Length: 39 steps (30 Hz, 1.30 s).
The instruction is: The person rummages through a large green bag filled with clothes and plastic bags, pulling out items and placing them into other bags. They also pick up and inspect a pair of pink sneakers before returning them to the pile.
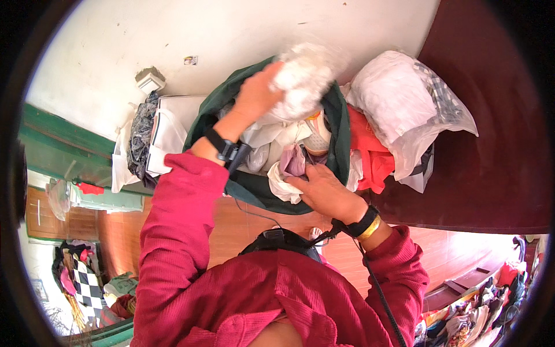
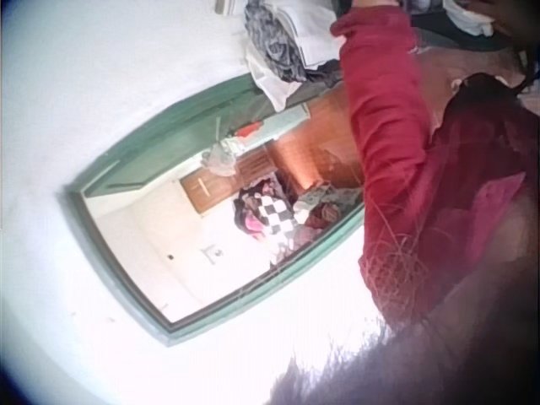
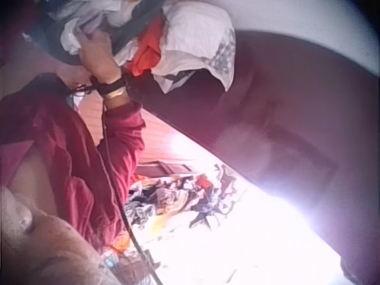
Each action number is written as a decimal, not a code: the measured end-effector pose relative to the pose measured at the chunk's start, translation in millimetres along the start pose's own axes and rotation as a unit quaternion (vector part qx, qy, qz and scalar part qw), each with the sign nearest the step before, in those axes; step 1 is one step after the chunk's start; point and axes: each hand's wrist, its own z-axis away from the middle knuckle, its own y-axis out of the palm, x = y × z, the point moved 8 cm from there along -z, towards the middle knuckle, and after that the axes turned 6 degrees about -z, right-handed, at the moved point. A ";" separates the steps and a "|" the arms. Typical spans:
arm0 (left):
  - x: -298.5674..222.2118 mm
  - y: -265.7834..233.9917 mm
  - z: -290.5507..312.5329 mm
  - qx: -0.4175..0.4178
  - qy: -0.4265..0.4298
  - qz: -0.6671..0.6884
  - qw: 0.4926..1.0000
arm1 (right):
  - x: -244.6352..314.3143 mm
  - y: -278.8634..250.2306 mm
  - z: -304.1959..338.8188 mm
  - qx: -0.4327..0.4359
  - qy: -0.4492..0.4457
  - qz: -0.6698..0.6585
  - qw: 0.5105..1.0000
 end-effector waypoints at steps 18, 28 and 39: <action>41.4 -102.5 30.5 -0.221 0.004 -0.015 0.975 | -33.9 -51.8 -54.3 -0.120 -0.057 0.109 0.985; 32.2 -144.1 49.7 -0.308 0.031 0.087 0.947 | -147.2 -93.1 -120.2 -0.222 0.059 -0.026 0.973; 34.5 -142.3 55.6 -0.334 0.025 0.142 0.931 | -170.3 -127.5 -82.6 -0.376 0.089 -0.083 0.919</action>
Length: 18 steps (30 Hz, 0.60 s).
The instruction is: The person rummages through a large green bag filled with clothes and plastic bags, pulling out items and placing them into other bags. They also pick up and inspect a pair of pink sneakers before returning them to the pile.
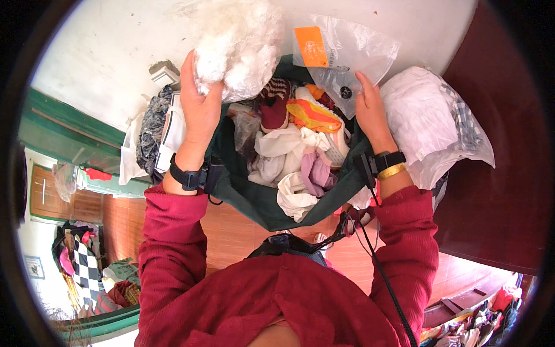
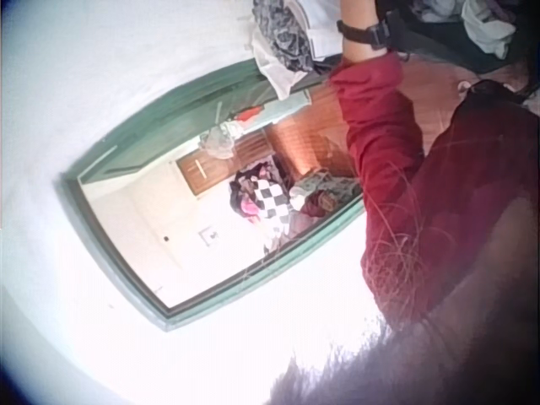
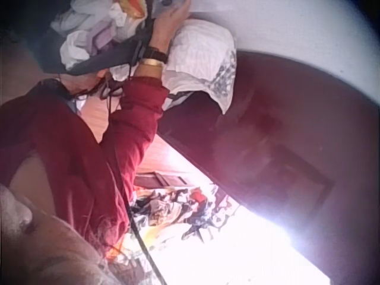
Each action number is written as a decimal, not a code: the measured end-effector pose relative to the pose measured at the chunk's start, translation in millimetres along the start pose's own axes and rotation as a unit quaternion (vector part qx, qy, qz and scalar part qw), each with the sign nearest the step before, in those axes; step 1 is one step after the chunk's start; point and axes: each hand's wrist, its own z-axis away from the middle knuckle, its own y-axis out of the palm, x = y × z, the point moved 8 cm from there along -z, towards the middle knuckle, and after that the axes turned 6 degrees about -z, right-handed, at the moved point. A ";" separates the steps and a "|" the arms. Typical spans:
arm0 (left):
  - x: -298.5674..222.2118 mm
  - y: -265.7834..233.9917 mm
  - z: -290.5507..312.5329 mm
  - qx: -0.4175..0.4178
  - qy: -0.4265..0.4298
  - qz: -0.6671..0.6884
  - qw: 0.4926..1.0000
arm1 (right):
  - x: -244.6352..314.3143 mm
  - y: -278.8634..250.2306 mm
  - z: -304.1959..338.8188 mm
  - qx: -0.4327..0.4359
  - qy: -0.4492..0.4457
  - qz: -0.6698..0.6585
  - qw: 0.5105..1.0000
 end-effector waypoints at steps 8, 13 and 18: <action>-9.9 56.2 14.2 0.003 0.052 -0.002 0.999 | 29.5 -19.5 13.7 -0.013 0.030 -0.072 0.997; -25.6 138.5 59.8 0.185 0.027 0.019 0.982 | 32.7 -4.9 32.0 0.031 0.046 -0.211 0.976; -49.0 172.9 107.8 0.361 0.059 0.078 0.928 | -5.7 -6.5 48.2 -0.021 0.193 -0.214 0.957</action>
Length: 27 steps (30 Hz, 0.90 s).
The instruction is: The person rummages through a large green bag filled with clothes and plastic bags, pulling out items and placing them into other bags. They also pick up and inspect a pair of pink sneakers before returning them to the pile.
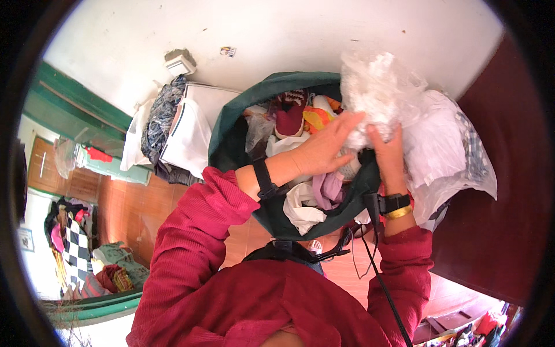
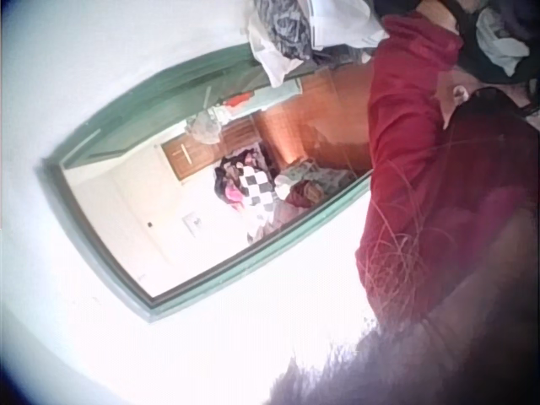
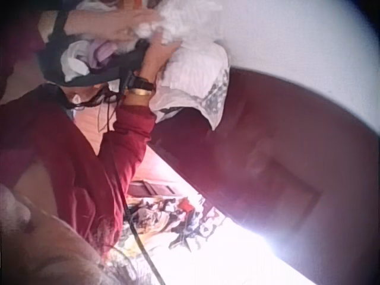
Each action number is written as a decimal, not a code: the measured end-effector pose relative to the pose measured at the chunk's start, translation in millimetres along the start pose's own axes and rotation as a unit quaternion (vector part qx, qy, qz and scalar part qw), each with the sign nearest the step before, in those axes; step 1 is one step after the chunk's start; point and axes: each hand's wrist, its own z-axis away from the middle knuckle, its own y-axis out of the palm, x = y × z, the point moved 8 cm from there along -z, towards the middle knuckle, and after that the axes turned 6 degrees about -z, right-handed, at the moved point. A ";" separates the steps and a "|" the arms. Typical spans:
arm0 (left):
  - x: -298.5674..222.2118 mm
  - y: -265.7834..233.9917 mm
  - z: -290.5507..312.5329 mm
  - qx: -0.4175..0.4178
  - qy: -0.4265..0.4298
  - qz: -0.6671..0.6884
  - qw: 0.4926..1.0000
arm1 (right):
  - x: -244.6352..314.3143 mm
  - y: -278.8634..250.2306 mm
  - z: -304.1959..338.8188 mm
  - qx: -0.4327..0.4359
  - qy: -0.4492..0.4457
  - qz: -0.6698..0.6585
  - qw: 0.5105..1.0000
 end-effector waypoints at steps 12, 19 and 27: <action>102.1 -95.3 111.1 0.101 -0.235 -0.238 0.937 | 58.5 8.9 4.1 0.044 -0.208 0.245 0.946; 111.7 -109.1 123.6 0.026 -0.191 -0.182 0.964 | 73.8 71.4 21.2 0.233 -0.311 0.422 0.819; 114.1 -106.8 150.5 0.192 -0.203 -0.257 0.925 | 23.5 42.0 -53.4 0.192 -0.233 0.510 0.806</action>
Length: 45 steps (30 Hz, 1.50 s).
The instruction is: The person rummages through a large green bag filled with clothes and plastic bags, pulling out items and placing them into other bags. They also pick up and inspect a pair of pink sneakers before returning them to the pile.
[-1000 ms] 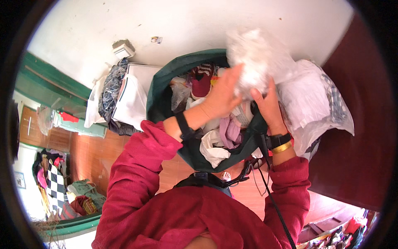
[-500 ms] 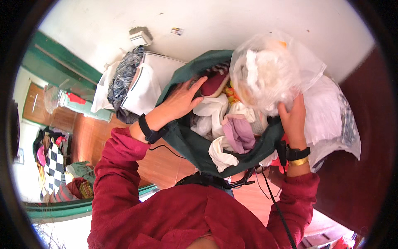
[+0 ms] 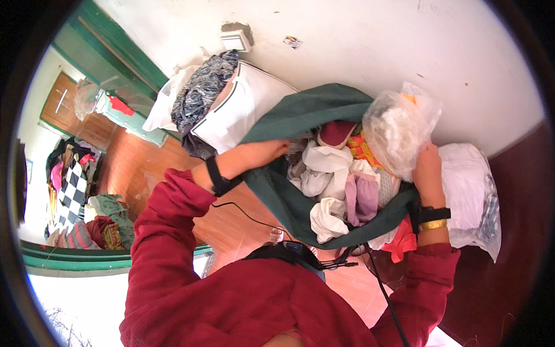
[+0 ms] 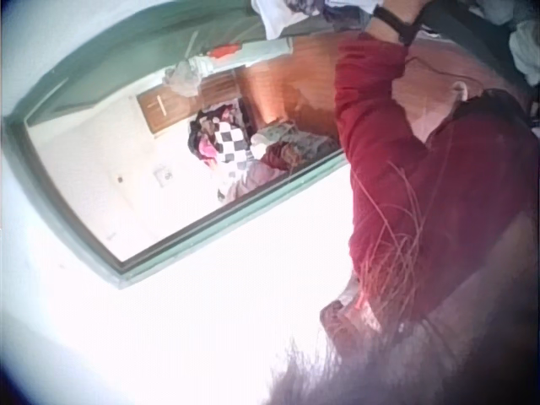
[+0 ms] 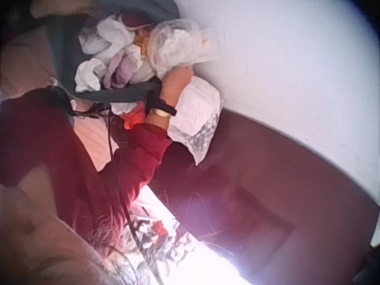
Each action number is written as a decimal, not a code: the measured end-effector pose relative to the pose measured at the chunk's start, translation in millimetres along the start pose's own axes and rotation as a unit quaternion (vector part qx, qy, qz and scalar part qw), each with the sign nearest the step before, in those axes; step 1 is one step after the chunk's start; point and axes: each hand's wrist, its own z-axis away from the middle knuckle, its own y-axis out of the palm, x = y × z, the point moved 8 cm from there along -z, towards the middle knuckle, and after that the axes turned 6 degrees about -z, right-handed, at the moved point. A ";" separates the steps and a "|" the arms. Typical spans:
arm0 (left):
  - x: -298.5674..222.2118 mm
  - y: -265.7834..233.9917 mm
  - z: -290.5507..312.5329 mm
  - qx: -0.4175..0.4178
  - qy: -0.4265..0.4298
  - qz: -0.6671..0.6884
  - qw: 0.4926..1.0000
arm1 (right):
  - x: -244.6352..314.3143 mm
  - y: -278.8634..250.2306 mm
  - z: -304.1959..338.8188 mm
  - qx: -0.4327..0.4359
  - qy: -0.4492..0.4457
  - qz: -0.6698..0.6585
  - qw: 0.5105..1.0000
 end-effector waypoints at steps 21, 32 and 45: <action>22.5 -42.0 -51.0 -0.234 0.027 0.106 0.966 | -8.9 14.9 21.4 -0.069 0.100 -0.293 0.948; -48.4 -81.4 13.6 -0.151 0.102 -0.001 0.983 | -3.5 10.5 24.5 -0.121 0.091 -0.264 0.952; -6.5 -39.7 20.2 -0.203 -0.039 -0.205 0.957 | -1.5 6.7 31.3 -0.153 0.121 -0.318 0.928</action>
